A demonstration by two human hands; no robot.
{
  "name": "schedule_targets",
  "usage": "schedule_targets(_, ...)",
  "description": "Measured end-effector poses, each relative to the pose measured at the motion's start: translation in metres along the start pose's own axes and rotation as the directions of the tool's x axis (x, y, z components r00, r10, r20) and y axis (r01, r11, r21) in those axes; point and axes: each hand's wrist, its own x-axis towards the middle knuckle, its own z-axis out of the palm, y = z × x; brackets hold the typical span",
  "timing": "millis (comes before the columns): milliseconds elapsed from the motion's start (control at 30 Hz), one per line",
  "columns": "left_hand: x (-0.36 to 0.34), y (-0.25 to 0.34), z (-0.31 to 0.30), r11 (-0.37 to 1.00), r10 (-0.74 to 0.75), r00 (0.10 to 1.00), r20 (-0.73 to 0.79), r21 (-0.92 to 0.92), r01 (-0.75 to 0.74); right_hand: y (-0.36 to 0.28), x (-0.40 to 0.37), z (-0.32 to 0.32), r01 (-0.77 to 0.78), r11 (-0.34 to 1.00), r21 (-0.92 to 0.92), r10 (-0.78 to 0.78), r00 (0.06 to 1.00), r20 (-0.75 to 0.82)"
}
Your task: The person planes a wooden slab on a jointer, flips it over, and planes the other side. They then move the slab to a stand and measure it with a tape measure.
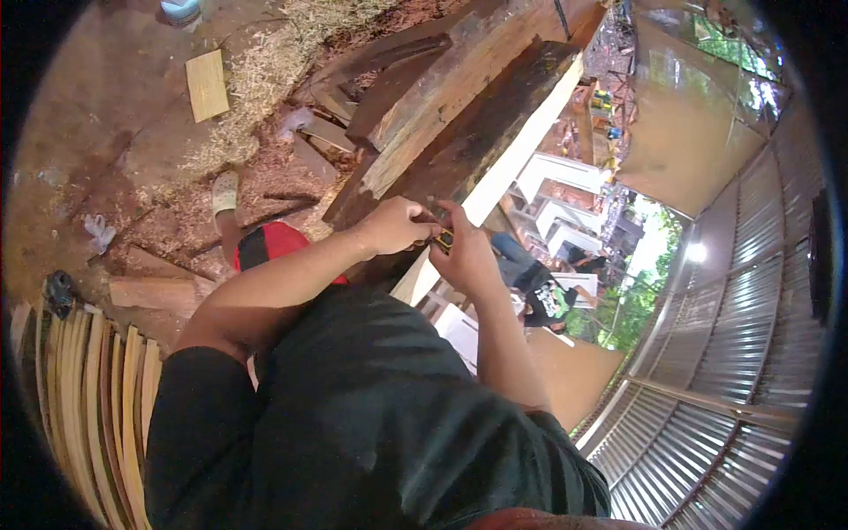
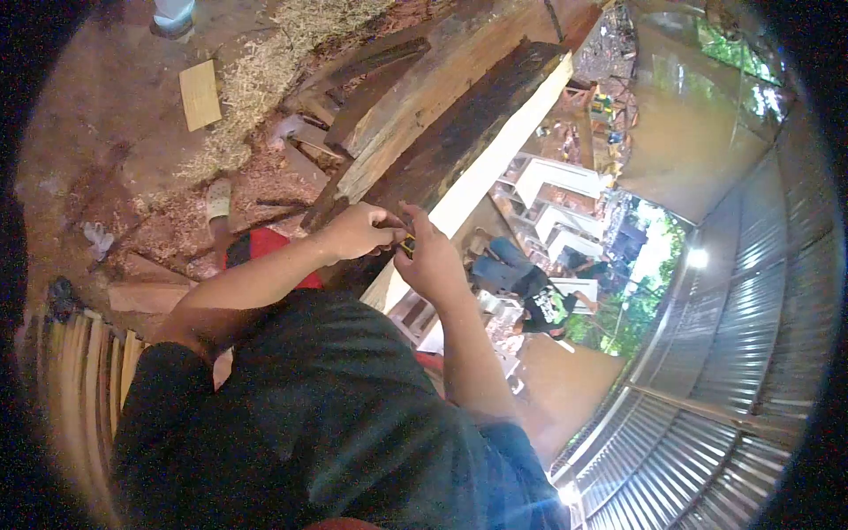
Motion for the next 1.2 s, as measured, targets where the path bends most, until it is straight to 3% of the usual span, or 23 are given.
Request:
schedule_targets(100, 0.003, 0.004, -0.010, 0.985, -0.081, 0.997, 0.011, -0.155, 0.082, -0.003, 0.008, -0.001, 0.020, 0.991, -0.136, -0.022, 1.000, -0.013)
schedule_targets(233, 0.021, -0.004, -0.025, 0.977, -0.098, 0.990, 0.102, -0.181, 0.115, -0.011, 0.021, -0.013, 0.010, 0.974, -0.226, -0.004, 1.000, 0.027)
schedule_targets(333, 0.030, 0.006, -0.057, 0.822, -0.083, 0.994, 0.077, -0.558, 0.112, 0.011, 0.031, -0.049, 0.009, 0.958, -0.286, -0.002, 1.000, 0.026)
schedule_targets(400, 0.044, -0.002, -0.084, 0.791, -0.083, 0.993, -0.088, -0.612, 0.012, 0.039, 0.035, -0.076, -0.075, 0.947, -0.311, 0.066, 0.997, -0.041)
schedule_targets(467, 0.066, -0.021, -0.111, 0.895, -0.045, 0.932, -0.360, -0.430, -0.123, 0.052, 0.040, -0.114, -0.007, 0.920, -0.393, -0.046, 0.991, -0.125)
schedule_targets(533, 0.082, -0.044, -0.118, 0.995, 0.096, 0.722, -0.686, 0.051, -0.084, 0.081, 0.048, -0.146, -0.036, 0.857, -0.514, -0.089, 0.972, -0.216)
schedule_targets(567, 0.089, -0.052, -0.117, 0.960, 0.221, 0.587, -0.779, 0.281, 0.010, 0.097, 0.054, -0.165, -0.069, 0.802, -0.593, -0.100, 0.964, -0.247)
schedule_targets(667, 0.088, -0.068, -0.089, 0.779, 0.256, 0.614, -0.747, 0.536, 0.327, 0.111, 0.079, -0.206, -0.225, 0.639, -0.735, -0.077, 0.933, -0.352)
schedule_targets(700, 0.093, -0.082, -0.081, 0.765, 0.230, 0.633, -0.739, 0.540, 0.352, 0.111, 0.089, -0.215, -0.222, 0.610, -0.761, -0.124, 0.922, -0.368)
schedule_targets(733, 0.099, -0.095, -0.078, 0.786, 0.224, 0.626, -0.747, 0.518, 0.338, 0.108, 0.099, -0.224, -0.301, 0.551, -0.778, -0.023, 0.927, -0.375)
schedule_targets(800, 0.104, -0.095, -0.074, 0.826, 0.214, 0.613, -0.761, 0.476, 0.303, 0.124, 0.122, -0.241, -0.328, 0.482, -0.813, -0.027, 0.922, -0.387)
schedule_targets(900, 0.100, -0.083, -0.077, 0.829, 0.100, 0.668, -0.737, 0.433, 0.354, 0.121, 0.144, -0.257, -0.349, 0.434, -0.830, 0.016, 0.925, -0.381)
schedule_targets(1000, 0.107, -0.096, -0.079, 0.812, 0.181, 0.649, -0.739, 0.485, 0.325, 0.126, 0.157, -0.267, -0.338, 0.424, -0.841, 0.008, 0.929, -0.369)
schedule_targets(1200, 0.109, -0.101, -0.078, 0.829, 0.207, 0.621, -0.755, 0.473, 0.299, 0.126, 0.167, -0.263, -0.355, 0.373, -0.857, 0.071, 0.932, -0.355)
